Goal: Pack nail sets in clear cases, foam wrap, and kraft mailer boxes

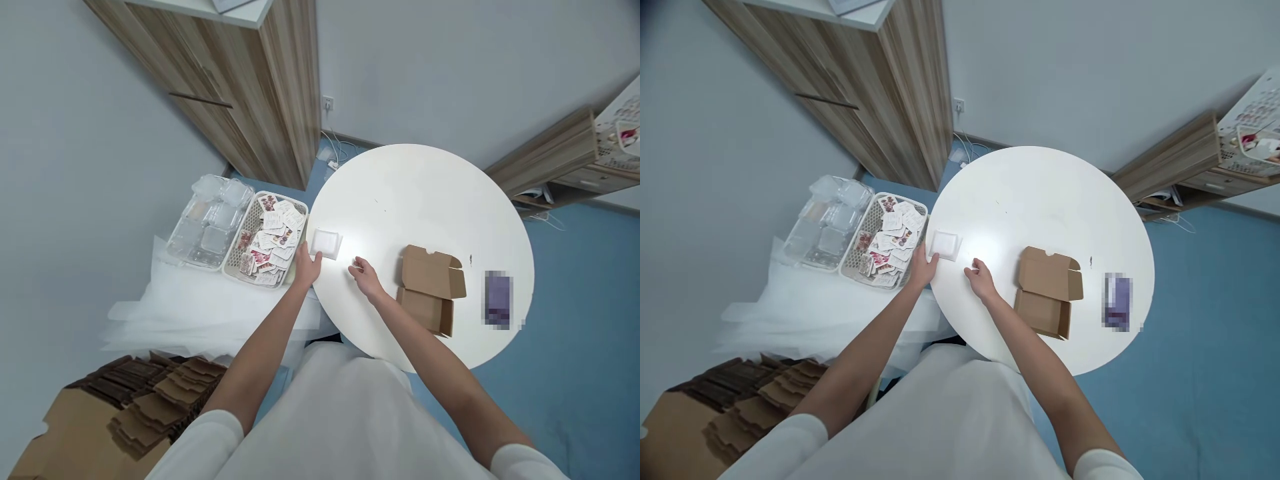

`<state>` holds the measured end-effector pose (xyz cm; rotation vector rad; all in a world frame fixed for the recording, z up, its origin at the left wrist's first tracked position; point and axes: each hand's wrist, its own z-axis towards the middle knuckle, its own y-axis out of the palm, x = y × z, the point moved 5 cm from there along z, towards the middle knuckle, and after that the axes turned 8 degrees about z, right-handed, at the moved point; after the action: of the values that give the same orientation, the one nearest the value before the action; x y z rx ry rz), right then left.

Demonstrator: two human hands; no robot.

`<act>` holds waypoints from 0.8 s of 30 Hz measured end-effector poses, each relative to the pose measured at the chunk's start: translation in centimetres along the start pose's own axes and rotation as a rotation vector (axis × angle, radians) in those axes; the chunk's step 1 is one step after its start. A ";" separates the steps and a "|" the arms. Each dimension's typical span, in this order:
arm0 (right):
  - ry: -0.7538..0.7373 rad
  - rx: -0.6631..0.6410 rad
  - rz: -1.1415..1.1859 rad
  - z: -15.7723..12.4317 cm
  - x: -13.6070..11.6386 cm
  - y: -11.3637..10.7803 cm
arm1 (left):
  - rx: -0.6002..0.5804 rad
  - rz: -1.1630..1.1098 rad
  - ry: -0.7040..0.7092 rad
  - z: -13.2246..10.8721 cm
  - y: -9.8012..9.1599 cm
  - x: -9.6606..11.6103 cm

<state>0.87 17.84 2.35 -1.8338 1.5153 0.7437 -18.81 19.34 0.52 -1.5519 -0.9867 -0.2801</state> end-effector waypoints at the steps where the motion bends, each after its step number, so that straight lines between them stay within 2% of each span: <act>1: 0.000 0.014 -0.005 0.9 -0.1 0.8 | -0.023 -0.005 -0.005 0.5 0.2 0.0; 8: -0.119 0.062 -0.023 4.3 -1.2 4.5 | -0.052 -0.009 0.029 2.2 1.3 0.0; 14: -0.103 0.143 0.074 5.2 -1.2 4.4 | -0.130 -0.067 0.016 2.1 1.7 -0.4; 16: -0.051 0.143 0.152 5.4 -0.8 4.0 | -0.163 -0.155 -0.029 2.0 1.9 -0.6; 19: 0.018 0.115 0.259 5.3 -0.2 3.2 | -0.226 -0.412 -0.139 1.6 2.3 -0.9; 24: 0.000 0.056 0.356 3.9 -0.2 1.6 | -0.313 -0.806 -0.342 -0.4 3.0 -0.6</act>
<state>-0.81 20.77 -0.22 -1.5393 1.8695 0.8526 -16.88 18.98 -1.87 -1.4290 -1.8966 -0.7748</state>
